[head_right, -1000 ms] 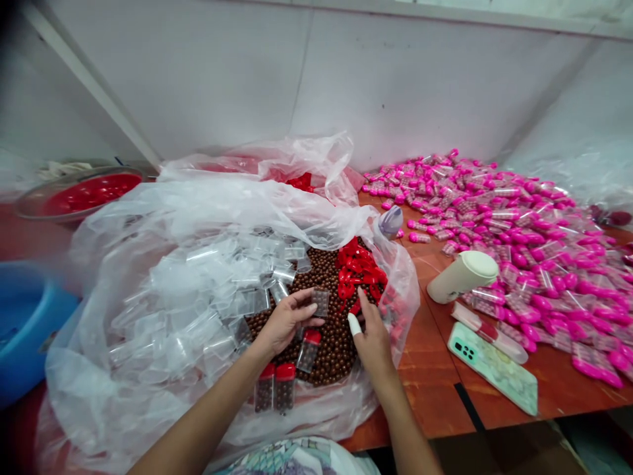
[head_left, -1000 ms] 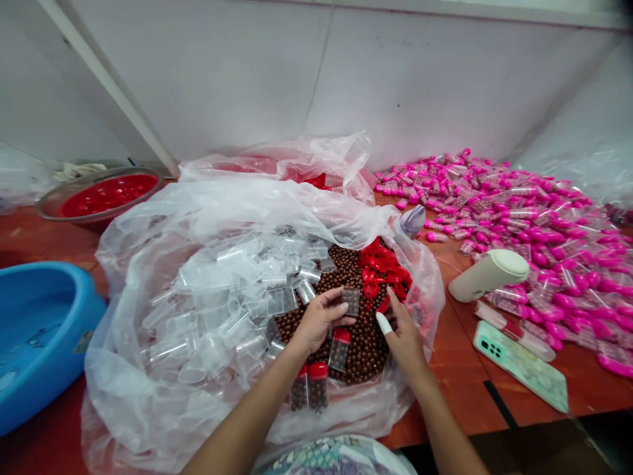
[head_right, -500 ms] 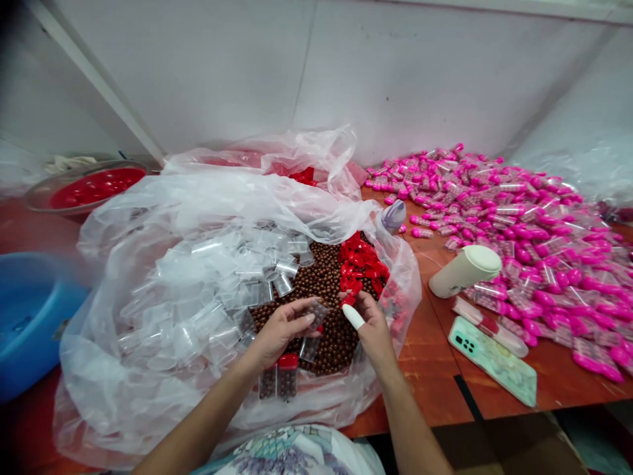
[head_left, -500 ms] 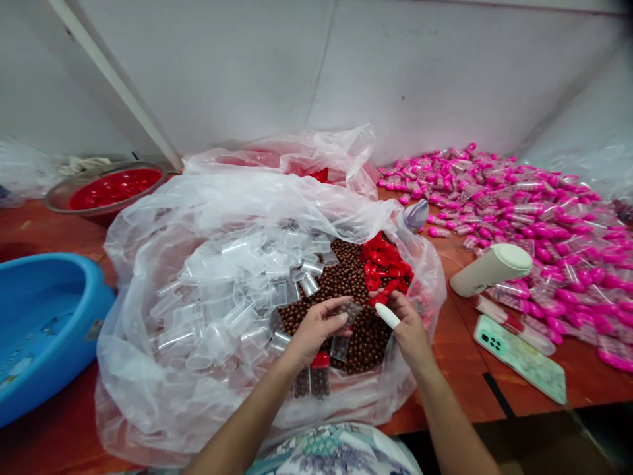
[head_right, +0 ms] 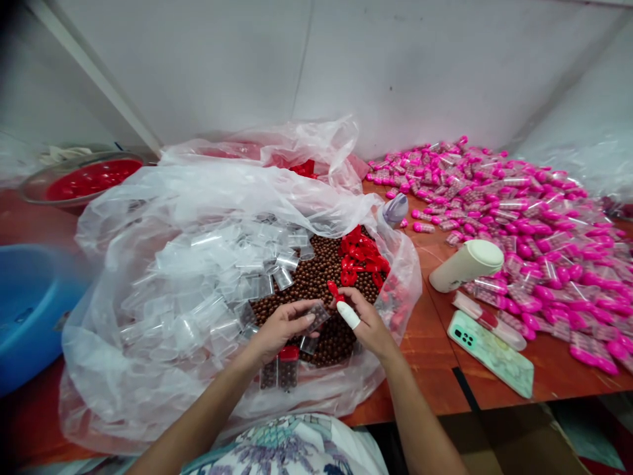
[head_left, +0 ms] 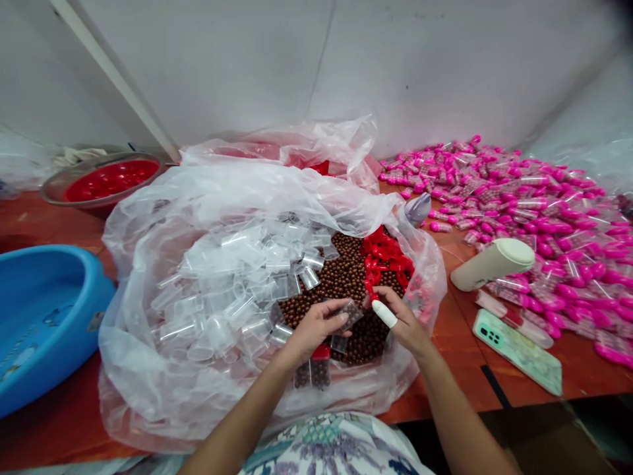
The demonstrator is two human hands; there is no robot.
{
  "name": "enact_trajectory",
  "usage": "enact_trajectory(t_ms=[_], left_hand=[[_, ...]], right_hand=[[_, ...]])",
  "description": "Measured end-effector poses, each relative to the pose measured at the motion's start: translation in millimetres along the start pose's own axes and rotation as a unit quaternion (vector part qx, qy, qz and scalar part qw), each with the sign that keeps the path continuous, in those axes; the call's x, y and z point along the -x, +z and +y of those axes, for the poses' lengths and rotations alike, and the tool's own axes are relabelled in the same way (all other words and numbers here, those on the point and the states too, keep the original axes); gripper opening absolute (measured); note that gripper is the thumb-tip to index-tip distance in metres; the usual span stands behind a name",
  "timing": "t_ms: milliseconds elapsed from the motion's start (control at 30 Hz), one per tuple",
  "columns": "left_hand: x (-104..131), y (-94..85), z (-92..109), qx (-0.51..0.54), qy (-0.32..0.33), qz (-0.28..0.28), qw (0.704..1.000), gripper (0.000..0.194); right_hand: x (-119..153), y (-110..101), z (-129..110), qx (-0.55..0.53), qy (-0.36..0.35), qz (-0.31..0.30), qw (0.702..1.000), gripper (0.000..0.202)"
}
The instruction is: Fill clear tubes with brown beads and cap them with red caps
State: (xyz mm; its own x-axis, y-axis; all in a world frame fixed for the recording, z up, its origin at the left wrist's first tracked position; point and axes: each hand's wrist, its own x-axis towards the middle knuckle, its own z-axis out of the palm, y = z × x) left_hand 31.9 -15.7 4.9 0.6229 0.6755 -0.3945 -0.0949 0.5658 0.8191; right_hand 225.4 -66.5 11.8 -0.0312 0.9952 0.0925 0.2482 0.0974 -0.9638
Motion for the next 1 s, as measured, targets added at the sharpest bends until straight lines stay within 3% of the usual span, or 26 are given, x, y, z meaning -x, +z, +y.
enact_trajectory(t_ms=[200,400,600,833,1000], left_hand=[[-0.1,-0.1,-1.0,-0.018,0.016,-0.031,0.999,0.047],[2.0,-1.1,-0.1,-0.014,0.017,-0.004,1.000,0.048],[2.1,0.9,-1.2,0.004,0.023,0.017,1.000,0.049],[3.3,2.6,-9.5,-0.029,0.064,0.026,0.997,0.048],[4.2,3.1,-12.5,-0.046,0.073,0.039,0.996,0.047]], right_hand=[[1.0,6.3,-2.8,0.014,0.003,-0.012,1.000,0.026],[-1.7,7.2,4.7,0.056,0.005,0.018,0.998,0.025],[-5.5,13.5,9.6,0.006,0.010,0.073,0.997,0.024],[1.0,23.6,10.3,-0.129,0.096,0.095,0.982,0.034],[5.0,22.6,2.1,-0.055,0.095,0.109,0.988,0.026]])
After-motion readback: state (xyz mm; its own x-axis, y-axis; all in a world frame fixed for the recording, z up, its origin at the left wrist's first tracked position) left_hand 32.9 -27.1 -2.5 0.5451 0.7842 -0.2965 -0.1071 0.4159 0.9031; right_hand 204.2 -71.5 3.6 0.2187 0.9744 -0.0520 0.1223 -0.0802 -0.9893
